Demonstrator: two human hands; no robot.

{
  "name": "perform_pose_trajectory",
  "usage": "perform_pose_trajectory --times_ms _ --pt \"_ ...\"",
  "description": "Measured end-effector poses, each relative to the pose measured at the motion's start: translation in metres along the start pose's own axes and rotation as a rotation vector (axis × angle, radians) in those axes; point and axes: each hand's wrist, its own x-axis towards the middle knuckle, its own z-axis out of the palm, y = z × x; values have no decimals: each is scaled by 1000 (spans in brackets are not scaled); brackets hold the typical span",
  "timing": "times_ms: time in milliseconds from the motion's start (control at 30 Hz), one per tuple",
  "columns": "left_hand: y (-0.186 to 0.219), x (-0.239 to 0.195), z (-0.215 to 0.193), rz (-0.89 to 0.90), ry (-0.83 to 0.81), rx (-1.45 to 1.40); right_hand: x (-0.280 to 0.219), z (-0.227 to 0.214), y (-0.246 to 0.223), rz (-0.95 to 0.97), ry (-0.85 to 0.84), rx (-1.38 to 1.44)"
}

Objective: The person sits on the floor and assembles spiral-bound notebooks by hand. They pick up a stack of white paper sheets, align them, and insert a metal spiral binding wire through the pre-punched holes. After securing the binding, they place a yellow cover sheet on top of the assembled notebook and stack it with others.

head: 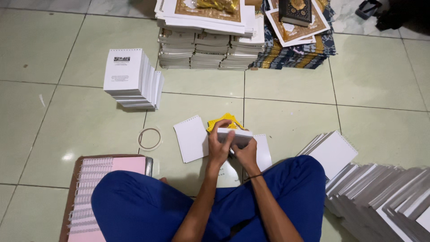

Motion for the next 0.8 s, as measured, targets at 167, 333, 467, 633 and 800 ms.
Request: perform_pose_trajectory --times_ms 167,333,467,633,800 --pt "-25 0 -2 36 -10 17 -1 -3 -2 -19 -17 20" --pt "-56 -3 -20 34 -91 44 -1 -7 11 -23 -23 -7" --pt "-46 -8 -20 29 -104 10 -5 -5 10 -39 -24 -13" --pt "-26 -4 -12 36 -91 -124 -9 -2 -13 14 -33 -30" --pt "-17 -8 -9 42 -73 -99 -5 -4 -6 48 -32 -30"
